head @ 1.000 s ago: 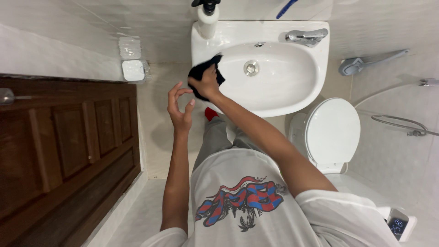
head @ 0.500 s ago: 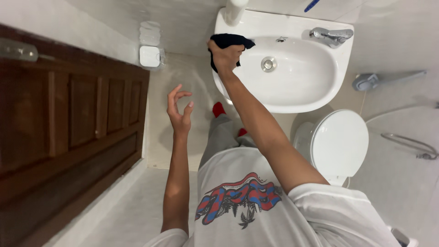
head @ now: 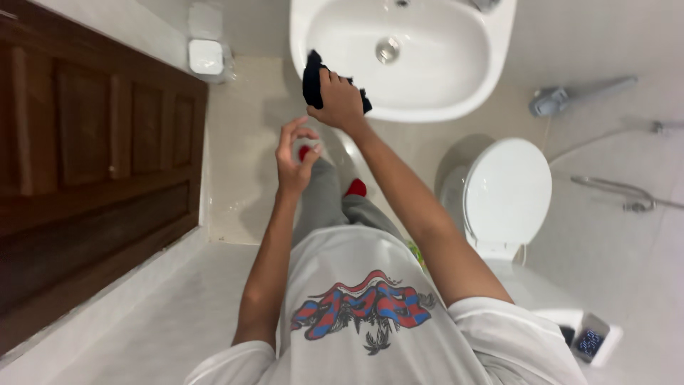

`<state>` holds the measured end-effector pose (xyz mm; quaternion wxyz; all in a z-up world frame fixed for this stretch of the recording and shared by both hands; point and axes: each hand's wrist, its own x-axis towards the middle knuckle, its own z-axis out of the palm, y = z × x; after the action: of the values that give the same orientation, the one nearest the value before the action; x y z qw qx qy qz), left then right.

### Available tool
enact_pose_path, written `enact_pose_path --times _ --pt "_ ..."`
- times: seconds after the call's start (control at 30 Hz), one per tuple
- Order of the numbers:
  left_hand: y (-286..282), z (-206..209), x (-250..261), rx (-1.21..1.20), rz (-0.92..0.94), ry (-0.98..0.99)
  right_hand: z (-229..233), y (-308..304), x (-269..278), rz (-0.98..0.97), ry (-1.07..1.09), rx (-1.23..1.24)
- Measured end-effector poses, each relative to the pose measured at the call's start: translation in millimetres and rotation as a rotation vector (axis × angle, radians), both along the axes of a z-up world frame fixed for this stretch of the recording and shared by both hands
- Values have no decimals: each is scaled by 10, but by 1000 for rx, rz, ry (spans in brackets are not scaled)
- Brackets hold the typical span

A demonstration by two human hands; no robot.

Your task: The person wipes the interior basin, faucet, and surrounding surfaces of a white bathroom sink using a black cloth. They repeatedly rub the sink bowl, the chrome faucet, and the rim, occasionally lifting a soap dispenser to wipe underneath it.

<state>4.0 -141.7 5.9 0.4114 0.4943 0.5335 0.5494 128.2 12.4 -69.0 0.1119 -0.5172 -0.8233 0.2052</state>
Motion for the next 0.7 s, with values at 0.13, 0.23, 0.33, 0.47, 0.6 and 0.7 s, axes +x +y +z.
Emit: enact_pose_path --times 0.13,0.23,0.33,0.47,0.6,0.7 --pt "-41 46 7 33 -32 48 -79 -95 338 96 72 131" --pt "36 19 -105 45 -53 28 -89 -92 355 152 -29 155" --pt "146 -21 -289 48 -69 -4 -40 -97 130 126 -159 171" --pt "314 -31 -746 28 -88 3 -23 82 -472 -46 -157 146" --pt "451 -111 -1268 -20 -62 -47 -180 661 -1165 -535 -64 -168" --pt "498 -97 -1686 -31 -47 3 -194 1033 -1449 -848 187 -20"
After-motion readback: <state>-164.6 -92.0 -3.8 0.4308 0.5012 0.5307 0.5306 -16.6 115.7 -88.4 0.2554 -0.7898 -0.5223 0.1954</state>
